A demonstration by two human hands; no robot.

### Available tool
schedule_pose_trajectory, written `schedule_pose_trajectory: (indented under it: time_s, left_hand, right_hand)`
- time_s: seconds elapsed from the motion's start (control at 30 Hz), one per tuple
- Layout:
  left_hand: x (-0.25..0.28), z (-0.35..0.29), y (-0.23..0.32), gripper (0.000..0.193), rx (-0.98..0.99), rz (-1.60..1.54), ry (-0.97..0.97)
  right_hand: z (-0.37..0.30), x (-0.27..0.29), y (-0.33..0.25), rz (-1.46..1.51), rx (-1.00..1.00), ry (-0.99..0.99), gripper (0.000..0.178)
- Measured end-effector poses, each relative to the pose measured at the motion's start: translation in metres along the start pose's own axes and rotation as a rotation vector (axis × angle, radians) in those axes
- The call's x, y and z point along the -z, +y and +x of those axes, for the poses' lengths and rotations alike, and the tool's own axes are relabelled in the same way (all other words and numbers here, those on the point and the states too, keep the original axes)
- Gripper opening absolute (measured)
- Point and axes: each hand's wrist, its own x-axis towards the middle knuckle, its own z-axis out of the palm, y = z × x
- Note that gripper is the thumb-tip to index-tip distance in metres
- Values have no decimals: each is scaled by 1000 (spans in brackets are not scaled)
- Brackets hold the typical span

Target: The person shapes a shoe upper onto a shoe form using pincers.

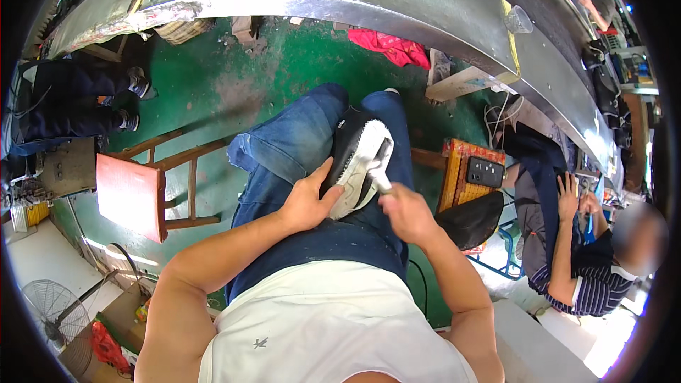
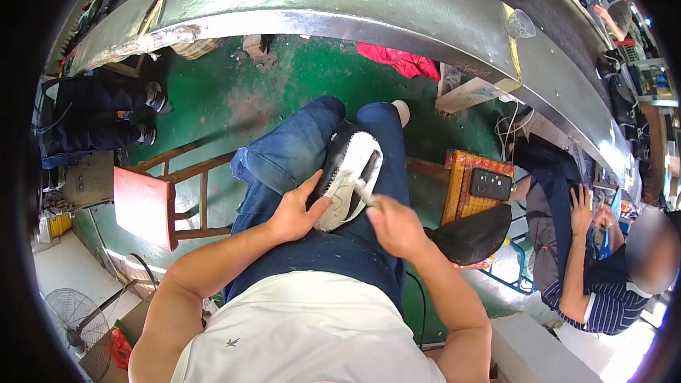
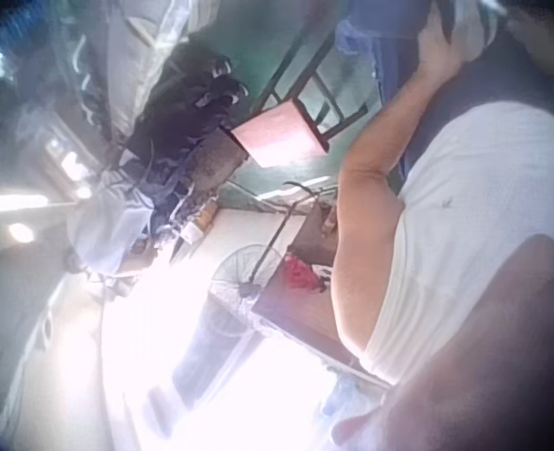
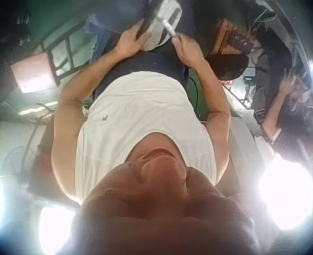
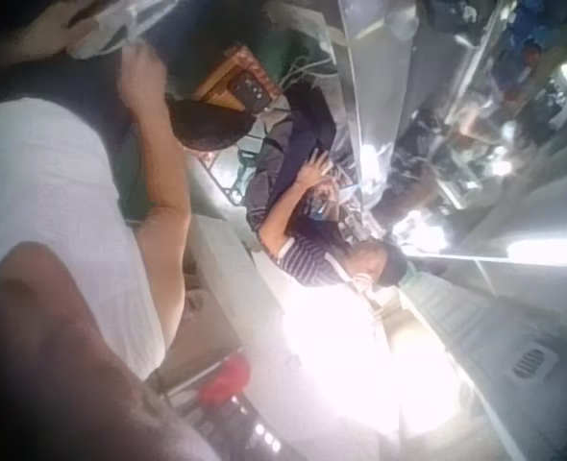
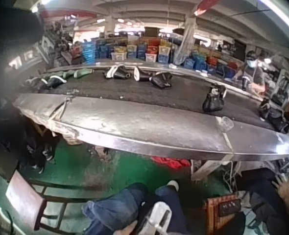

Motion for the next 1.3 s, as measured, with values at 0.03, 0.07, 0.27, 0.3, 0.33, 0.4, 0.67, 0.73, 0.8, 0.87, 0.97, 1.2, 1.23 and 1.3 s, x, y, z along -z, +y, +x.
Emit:
schedule_pose_trajectory:
  time_s: [0.03, 0.07, 0.27, 0.3, 0.33, 0.4, 0.67, 0.73, 0.8, 0.87, 0.97, 1.2, 1.23, 1.3]
  left_hand:
    - [0, 0, -3, 81, 0, 0, 3]
    - [1, 1, -8, 86, -36, 35, -25]
    - [20, 14, 39, 101, 164, 296, -286]
    - [24, 19, 45, 103, 161, 373, -305]
    - [32, 19, 48, 101, 40, 376, -241]
    - [55, 20, 57, 87, -184, 408, -147]
    - [68, 68, 158, 71, -206, -211, -172]
    - [32, 91, 134, 60, -32, -180, -99]
    - [-8, 113, 58, 55, -21, -209, -108]
    - [-32, 97, 13, 51, -156, -186, -118]
    - [-40, 71, 5, 50, -247, -111, -101]
    - [-43, 59, 6, 50, -318, 60, -61]
    - [-41, 58, 7, 50, -326, 75, -61]
    - [-39, 58, 7, 50, -328, 88, -57]
  right_hand:
    - [3, 2, -9, -124, -56, -136, 37]
    - [2, 5, -9, -73, -100, -174, 37]
    - [-28, -5, 19, 353, -213, -29, 39]
    - [-34, -10, 24, 484, -231, 79, 41]
    - [-39, -11, 26, 574, -270, 116, 43]
    - [-51, -13, 31, 586, -268, 159, 44]
    - [-89, 7, 23, 604, -311, 157, 30]
    - [-96, 19, 15, 361, -338, 77, 26]
    - [-98, 37, 4, 272, -313, -15, 29]
    - [-93, 54, -12, 185, -270, -97, 43]
    - [-91, 57, -7, 70, -163, -73, 51]
    - [-66, 79, -16, -27, -140, -191, 60]
    - [-62, 82, -17, -28, -137, -200, 60]
    - [-55, 86, -20, -74, -147, -234, 60]
